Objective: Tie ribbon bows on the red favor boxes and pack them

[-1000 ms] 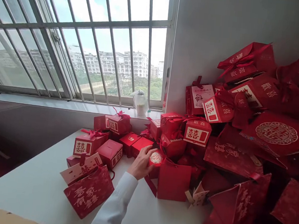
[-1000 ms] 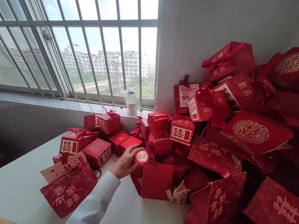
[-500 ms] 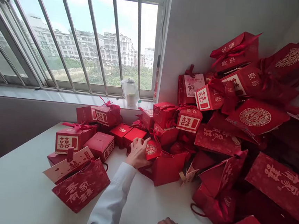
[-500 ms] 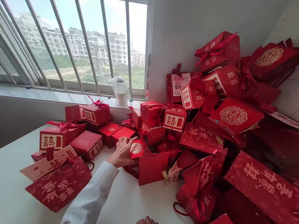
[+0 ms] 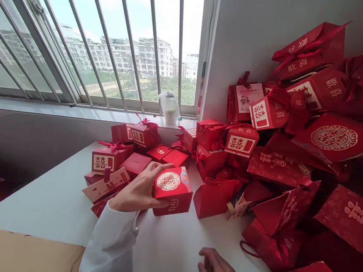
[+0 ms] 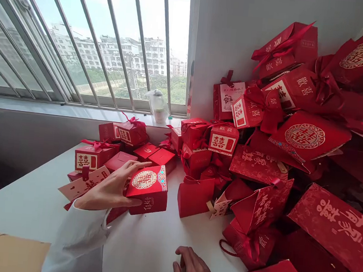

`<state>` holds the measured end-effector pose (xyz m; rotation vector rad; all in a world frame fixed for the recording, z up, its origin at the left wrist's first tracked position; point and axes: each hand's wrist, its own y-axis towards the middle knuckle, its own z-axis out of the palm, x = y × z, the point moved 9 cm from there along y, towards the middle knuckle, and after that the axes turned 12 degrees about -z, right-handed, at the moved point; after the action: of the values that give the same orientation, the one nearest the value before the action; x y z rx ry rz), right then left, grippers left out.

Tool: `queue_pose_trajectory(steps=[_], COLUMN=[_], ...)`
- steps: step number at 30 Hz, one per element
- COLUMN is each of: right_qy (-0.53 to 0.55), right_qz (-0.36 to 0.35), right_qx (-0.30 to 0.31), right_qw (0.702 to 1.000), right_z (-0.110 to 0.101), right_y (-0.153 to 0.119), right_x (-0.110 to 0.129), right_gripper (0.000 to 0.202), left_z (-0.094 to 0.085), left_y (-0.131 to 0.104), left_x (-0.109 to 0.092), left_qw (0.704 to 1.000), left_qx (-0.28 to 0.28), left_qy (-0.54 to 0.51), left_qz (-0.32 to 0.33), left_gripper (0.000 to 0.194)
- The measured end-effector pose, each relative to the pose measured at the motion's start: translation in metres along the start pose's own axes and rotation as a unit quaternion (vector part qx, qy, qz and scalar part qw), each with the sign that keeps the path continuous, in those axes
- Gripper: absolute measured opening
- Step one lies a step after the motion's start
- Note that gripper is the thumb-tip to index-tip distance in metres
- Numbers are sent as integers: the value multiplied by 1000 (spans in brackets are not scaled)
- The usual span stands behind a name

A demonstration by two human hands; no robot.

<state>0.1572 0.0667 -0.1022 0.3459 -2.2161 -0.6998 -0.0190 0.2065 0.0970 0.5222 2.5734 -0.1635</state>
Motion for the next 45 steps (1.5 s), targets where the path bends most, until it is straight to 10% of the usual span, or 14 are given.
queue_pose_trajectory(steps=[6,12,17,23,27,34,41,45], right_qy=[311,226,122,176,124,126,-17,-108], right_qz=[171,255,249,158,116,109,-6,-124], right_qx=[-53,-40,-91,-24,1,24,25,77], right_qw=[933,939,956,971,985,986,1000,983], right_z=[-15,-29,-53,-40,-33,-42,-74,-59], right_y=[24,23,5,18,29,27,35,52], right_x=[-5,-2,-20,9,27,24,63,101], right_gripper=[48,41,38,56,91,87,78,65], left_z=[55,110,88,98,113,112,101,110], left_y=[-23,-29,-33,-30,-31,-42,-43,-34], left_x=[-36,-49,-41,1,1,-13,-28,-20], left_qw=[993,982,990,989,985,986,973,936], left_qx=[96,150,128,144,166,159,160,221], left_qy=[70,99,-39,-37,-52,-47,-152,-269], left_qz=[15,-54,47,-18,-6,4,63,58], left_gripper=[88,113,82,56,50,4,16,31])
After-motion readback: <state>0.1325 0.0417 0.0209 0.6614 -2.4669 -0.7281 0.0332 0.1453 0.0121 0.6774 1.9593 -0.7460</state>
